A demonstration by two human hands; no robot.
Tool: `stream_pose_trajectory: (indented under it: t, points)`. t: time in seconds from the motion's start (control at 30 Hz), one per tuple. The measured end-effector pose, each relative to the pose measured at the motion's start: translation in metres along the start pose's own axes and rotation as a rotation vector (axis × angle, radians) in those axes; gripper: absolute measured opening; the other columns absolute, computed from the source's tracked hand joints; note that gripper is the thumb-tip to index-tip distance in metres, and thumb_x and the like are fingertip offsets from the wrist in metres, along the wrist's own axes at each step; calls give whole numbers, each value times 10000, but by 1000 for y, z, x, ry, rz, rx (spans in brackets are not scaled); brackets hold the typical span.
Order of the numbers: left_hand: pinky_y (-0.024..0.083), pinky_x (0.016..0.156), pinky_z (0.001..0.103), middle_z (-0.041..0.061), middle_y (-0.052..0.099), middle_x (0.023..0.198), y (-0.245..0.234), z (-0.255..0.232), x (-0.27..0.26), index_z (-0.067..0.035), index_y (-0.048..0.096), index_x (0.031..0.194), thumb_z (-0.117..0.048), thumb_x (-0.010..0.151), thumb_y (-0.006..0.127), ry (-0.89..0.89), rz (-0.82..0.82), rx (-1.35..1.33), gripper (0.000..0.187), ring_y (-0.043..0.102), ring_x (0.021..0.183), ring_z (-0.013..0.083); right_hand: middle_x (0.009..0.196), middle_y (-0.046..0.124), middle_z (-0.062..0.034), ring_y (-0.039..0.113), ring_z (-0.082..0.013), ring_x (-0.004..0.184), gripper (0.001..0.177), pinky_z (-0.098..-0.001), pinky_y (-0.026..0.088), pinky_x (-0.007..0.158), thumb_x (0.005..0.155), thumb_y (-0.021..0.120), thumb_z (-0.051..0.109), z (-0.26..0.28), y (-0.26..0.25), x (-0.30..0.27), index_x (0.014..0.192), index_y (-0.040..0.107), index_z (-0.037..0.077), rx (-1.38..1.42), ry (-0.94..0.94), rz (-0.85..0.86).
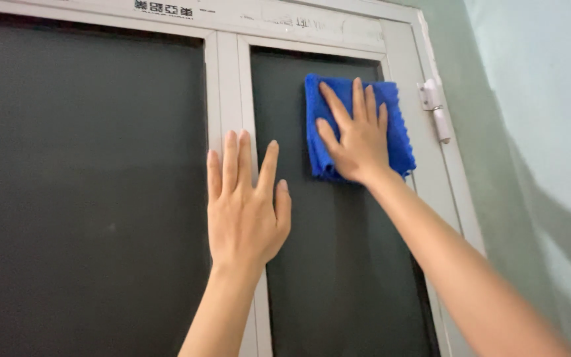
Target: Cleaning a glass window frame and pane with a blue microfiber cloth.
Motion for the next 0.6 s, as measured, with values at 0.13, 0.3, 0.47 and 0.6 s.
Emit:
stream_pose_trajectory:
  t: [0.13, 0.3, 0.47, 0.6]
  points:
    - [192, 1161, 493, 261, 419, 1441, 1, 0, 1, -80, 493, 1388, -297, 923, 453, -1, 2, 36, 515, 258, 1412, 358, 1548, 149, -243, 124, -432, 1420, 565, -581, 86, 1106, 958, 267, 529, -3, -2, 25, 1488, 284, 332, 32, 61, -14]
    - [176, 1160, 497, 261, 381, 1468, -1, -1, 1, -124, 430, 1431, -341, 925, 448, -15, 9, 23, 551, 236, 1427, 354, 1571, 78, -189, 20, -379, 1440, 603, -578, -19, 1116, 927, 211, 538, 1, -1, 37, 1499, 199, 352, 30, 305, 79]
    - [151, 1161, 505, 226, 345, 1497, 2, 1, 1, -163, 371, 1464, -365, 920, 429, -25, 32, -15, 584, 203, 1440, 338, 1566, 66, -212, 19, -418, 1431, 614, -615, -1, 1099, 911, 249, 555, 28, 6, 43, 1495, 211, 369, 33, 247, 79]
    - [151, 1161, 497, 194, 360, 1501, 0, 1, 1, -118, 389, 1449, -371, 926, 402, -29, 24, -37, 582, 230, 1436, 322, 1570, 89, -177, 30, -380, 1437, 543, -611, 29, 1107, 957, 262, 494, 78, 18, 46, 1487, 241, 377, 41, 31, 47]
Point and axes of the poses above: each hand's wrist, its own x-axis towards the middle knuckle, its own y-axis out of the palm, z = x × y, the point moved 5 cm from there along x, towards the middle knuckle
